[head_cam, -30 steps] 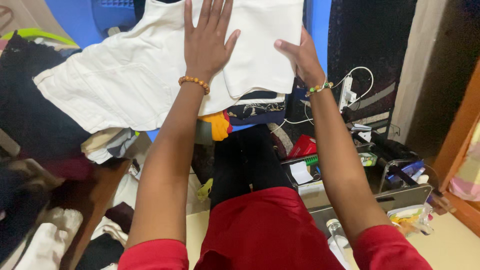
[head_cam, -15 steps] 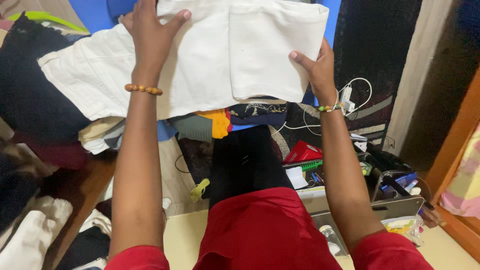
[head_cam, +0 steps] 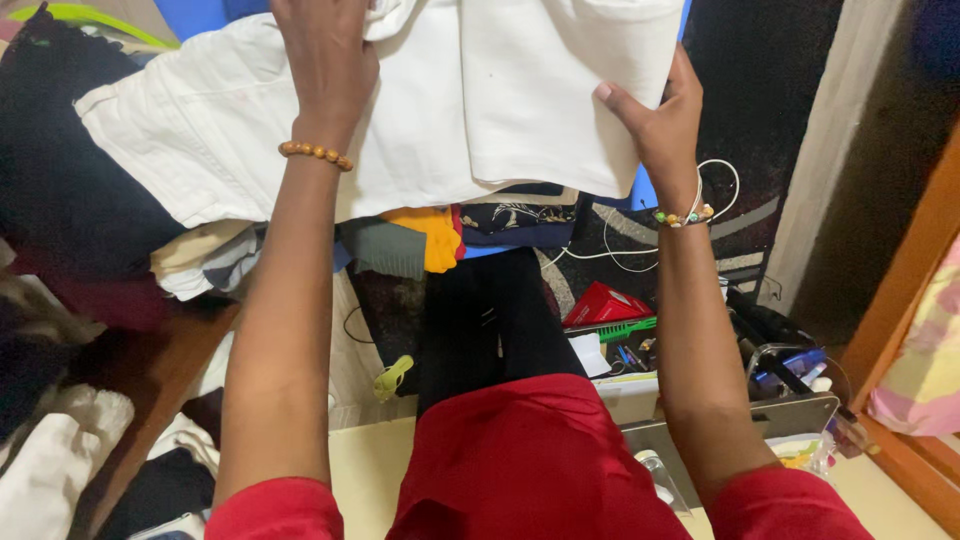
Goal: The person picks up a white garment from a pile on a chair, unfolds it on a flat surface, smooths it with their hands, and then folds it into a compact rectangular shape.
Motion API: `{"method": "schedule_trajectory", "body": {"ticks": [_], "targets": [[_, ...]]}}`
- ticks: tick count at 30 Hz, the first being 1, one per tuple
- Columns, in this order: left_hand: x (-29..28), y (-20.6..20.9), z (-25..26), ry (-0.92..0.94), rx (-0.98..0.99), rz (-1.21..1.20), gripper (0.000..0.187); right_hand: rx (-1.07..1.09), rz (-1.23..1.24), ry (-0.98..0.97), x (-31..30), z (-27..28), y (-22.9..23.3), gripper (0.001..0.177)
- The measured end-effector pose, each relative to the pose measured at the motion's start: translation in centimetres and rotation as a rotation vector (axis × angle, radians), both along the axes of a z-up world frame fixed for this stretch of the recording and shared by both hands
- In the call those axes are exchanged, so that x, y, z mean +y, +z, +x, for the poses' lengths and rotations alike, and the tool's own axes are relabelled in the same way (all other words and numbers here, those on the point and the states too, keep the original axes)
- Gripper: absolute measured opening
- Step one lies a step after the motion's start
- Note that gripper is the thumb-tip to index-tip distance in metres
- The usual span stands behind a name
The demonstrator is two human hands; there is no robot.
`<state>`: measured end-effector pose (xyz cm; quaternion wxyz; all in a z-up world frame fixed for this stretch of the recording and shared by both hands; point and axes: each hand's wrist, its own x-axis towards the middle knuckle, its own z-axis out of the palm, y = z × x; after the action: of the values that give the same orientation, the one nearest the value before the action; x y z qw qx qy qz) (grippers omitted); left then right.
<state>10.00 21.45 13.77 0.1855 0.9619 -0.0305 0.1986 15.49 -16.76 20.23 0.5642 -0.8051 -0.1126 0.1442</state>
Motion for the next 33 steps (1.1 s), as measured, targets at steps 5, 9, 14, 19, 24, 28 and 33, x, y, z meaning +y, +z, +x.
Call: {"method": "schedule_trajectory", "body": {"ticks": [5,9,14,19,24,28,33], "targets": [[-0.6,1.6,-0.7,-0.043,-0.007,0.074,0.034,-0.022,-0.046,-0.016,0.9,-0.7,0.6,0.046],[-0.4,3.0,-1.7,-0.12,0.101,0.008,0.034,0.028,-0.056,-0.089,1.6,-2.0,1.0,0.047],[-2.0,3.7,-4.5,-0.124,0.267,0.062,0.061,-0.015,-0.065,-0.101,2.4,-3.1,2.0,0.044],[-3.3,3.3,-5.0,-0.074,0.521,-0.01,0.083,-0.046,-0.233,-0.041,3.8,-4.0,4.3,0.048],[-3.9,2.9,-4.8,-0.035,0.543,-0.045,0.086,0.054,-0.107,-0.002,6.8,-5.9,7.1,0.056],[-4.5,2.8,-4.7,0.003,0.536,-0.048,0.086,0.06,0.02,0.036,10.7,-7.2,7.7,0.065],[-4.6,2.2,-4.7,0.017,0.524,-0.091,0.088,0.129,0.156,0.043,16.0,-8.2,7.5,0.067]]}}
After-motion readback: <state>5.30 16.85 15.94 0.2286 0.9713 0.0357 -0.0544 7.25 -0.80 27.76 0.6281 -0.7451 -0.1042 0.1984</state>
